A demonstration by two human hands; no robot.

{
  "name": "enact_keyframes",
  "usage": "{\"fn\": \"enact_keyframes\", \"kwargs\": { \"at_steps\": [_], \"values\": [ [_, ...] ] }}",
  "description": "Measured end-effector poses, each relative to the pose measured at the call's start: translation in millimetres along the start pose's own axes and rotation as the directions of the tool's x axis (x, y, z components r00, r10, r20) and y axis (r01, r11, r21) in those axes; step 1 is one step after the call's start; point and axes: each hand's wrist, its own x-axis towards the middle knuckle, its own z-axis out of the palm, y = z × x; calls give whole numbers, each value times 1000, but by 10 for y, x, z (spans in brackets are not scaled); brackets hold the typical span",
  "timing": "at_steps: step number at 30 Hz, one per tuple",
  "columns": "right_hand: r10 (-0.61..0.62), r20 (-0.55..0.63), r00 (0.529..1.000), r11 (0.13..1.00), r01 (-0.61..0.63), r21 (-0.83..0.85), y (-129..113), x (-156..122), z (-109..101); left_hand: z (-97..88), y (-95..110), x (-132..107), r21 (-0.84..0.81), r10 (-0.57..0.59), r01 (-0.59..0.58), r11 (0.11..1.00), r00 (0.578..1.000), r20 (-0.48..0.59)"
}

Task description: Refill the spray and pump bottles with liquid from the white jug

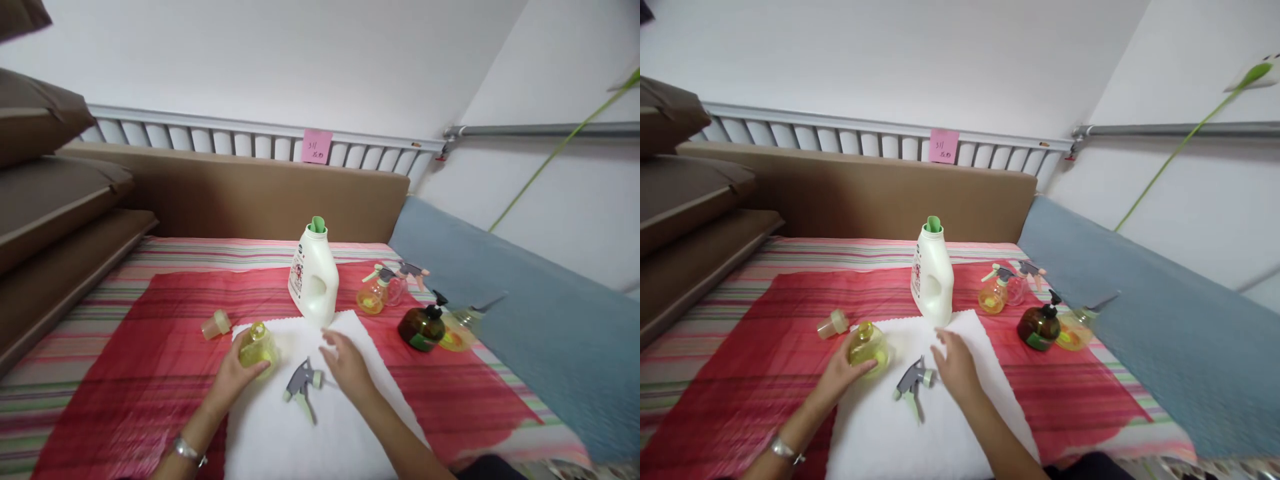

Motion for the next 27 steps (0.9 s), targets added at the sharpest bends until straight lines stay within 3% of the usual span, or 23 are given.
{"fn": "enact_keyframes", "kwargs": {
  "at_steps": [2,4,8,11,13,16,19,22,25,27],
  "values": [
    [-66,154,986,997,70,-21,-109,-297,84,-66,89,-47,-90,-44,39,995,997,-56],
    [-87,220,972,994,99,-47,-209,-464,179,-139,197,-146,-166,-66,46,985,991,-114],
    [-64,194,979,996,76,-53,-296,-481,294,-248,353,-473,-212,-88,34,977,964,-250],
    [-71,157,985,997,64,49,-304,-383,236,-248,369,-719,-215,-92,22,976,943,-321],
    [-76,109,991,986,58,156,-310,-299,82,-191,356,-830,-193,-72,12,981,949,-306],
    [-48,-24,999,936,54,348,-332,-147,-321,3,330,-893,-115,-34,6,993,969,-245],
    [14,-187,982,831,93,549,-390,-28,-806,297,280,-879,-17,23,-27,999,981,-192],
    [62,-295,953,704,168,691,-544,-31,-1184,584,191,-868,52,88,-84,995,994,-62],
    [57,-308,950,590,217,777,-826,-132,-1343,754,96,-885,123,144,-143,982,989,-6],
    [52,-266,963,454,214,865,-1051,-197,-1335,793,55,-901,168,177,-172,971,984,-15]
  ]
}}
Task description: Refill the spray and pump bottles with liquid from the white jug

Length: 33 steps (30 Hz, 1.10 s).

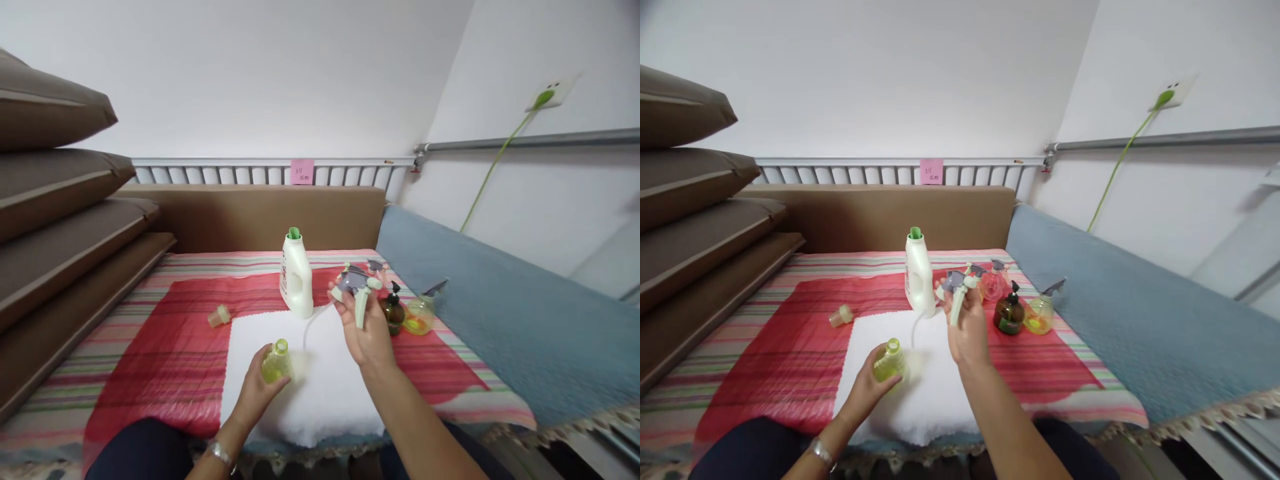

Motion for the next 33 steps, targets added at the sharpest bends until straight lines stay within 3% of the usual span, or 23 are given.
{"fn": "enact_keyframes", "kwargs": {
  "at_steps": [3,8,14,20,25,33],
  "values": [
    [61,46,997,977,-69,200,-32,-86,295,2,-17,-23,30,33,-33,999,999,0],
    [98,83,992,983,-109,145,181,-147,511,3,-24,-37,45,63,-63,997,998,-6],
    [145,81,986,987,-150,53,546,-247,375,24,-38,-21,29,70,-70,997,997,-15],
    [290,128,949,957,-283,-68,850,-506,268,17,-23,-9,-1,58,-58,998,998,1],
    [326,137,935,943,-311,-118,950,-658,249,19,-37,-10,-30,74,-74,997,997,4],
    [314,162,936,940,-283,-192,1004,-684,222,36,-73,-26,-31,86,-86,996,996,-4]
  ]
}}
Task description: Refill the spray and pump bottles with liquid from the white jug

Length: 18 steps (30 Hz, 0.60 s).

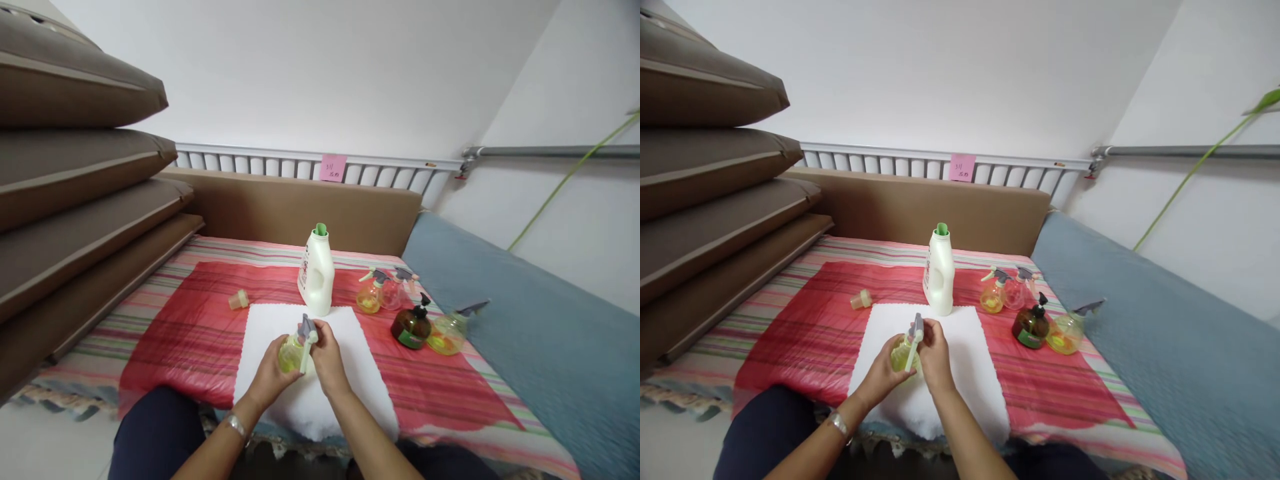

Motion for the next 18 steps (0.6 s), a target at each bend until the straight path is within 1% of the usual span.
{"fn": "enact_keyframes", "kwargs": {
  "at_steps": [4,7,10,14,16,18],
  "values": [
    [-39,-31,999,997,37,-72,66,-50,4,0,14,-4,-1,-8,8,1000,1000,-11],
    [-79,-73,994,988,68,-139,164,-103,20,-7,44,-10,-1,-10,10,1000,1000,-16],
    [-97,-124,988,982,75,-174,255,-135,55,-16,76,-15,-4,-18,18,1000,999,-26],
    [-81,-184,980,985,51,-164,300,-125,126,-19,55,-11,-13,-22,22,1000,999,-24],
    [-54,-184,981,988,26,-155,304,-103,155,-16,18,-4,-16,-22,22,1000,1000,-15],
    [-20,-154,988,989,-3,-146,310,-73,167,-14,-8,7,-38,-44,44,998,999,-8]
  ]
}}
